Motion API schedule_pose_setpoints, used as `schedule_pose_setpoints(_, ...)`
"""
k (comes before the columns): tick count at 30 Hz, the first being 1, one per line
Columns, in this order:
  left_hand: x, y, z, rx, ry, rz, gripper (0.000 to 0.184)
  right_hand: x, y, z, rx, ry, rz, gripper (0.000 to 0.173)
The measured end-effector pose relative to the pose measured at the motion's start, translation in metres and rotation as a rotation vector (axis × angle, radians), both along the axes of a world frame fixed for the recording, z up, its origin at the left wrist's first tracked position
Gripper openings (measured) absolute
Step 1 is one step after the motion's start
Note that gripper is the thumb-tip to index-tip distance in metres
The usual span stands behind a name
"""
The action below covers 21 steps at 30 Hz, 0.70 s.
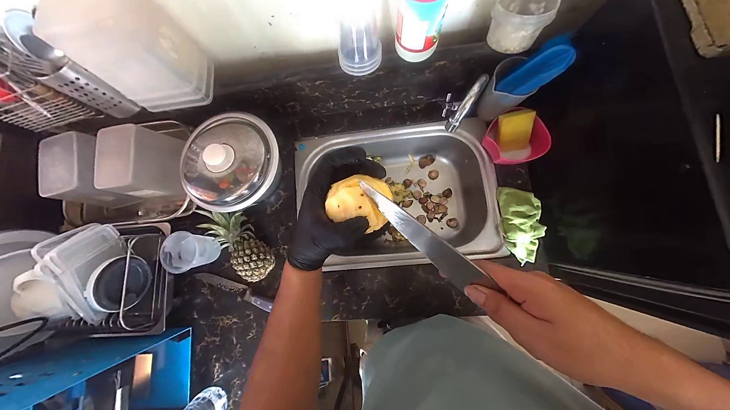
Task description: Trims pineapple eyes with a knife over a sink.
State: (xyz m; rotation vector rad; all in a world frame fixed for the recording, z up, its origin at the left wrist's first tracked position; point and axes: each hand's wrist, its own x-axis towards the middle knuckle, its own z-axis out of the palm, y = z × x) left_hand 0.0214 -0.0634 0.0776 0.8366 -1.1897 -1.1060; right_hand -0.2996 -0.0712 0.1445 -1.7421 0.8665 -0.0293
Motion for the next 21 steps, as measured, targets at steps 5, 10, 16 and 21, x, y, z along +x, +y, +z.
schedule_pose_setpoints(5,-0.005,0.0,-0.015,0.016,0.128,-0.202,0.092,-0.003,-0.007,-0.001,0.143,-0.023,0.019,0.036)
schedule_pose_setpoints(10,0.0,0.004,0.003,0.124,-0.126,0.038,0.094,-0.004,-0.003,-0.002,-0.383,0.006,0.015,0.039)
schedule_pose_setpoints(16,0.002,0.002,0.009,0.112,-0.036,-0.032,0.095,-0.005,0.0,-0.002,-0.665,0.06,0.037,0.04)
schedule_pose_setpoints(21,0.003,0.0,0.01,0.103,-0.032,-0.052,0.095,-0.008,-0.003,-0.004,-0.681,0.075,0.049,0.04)
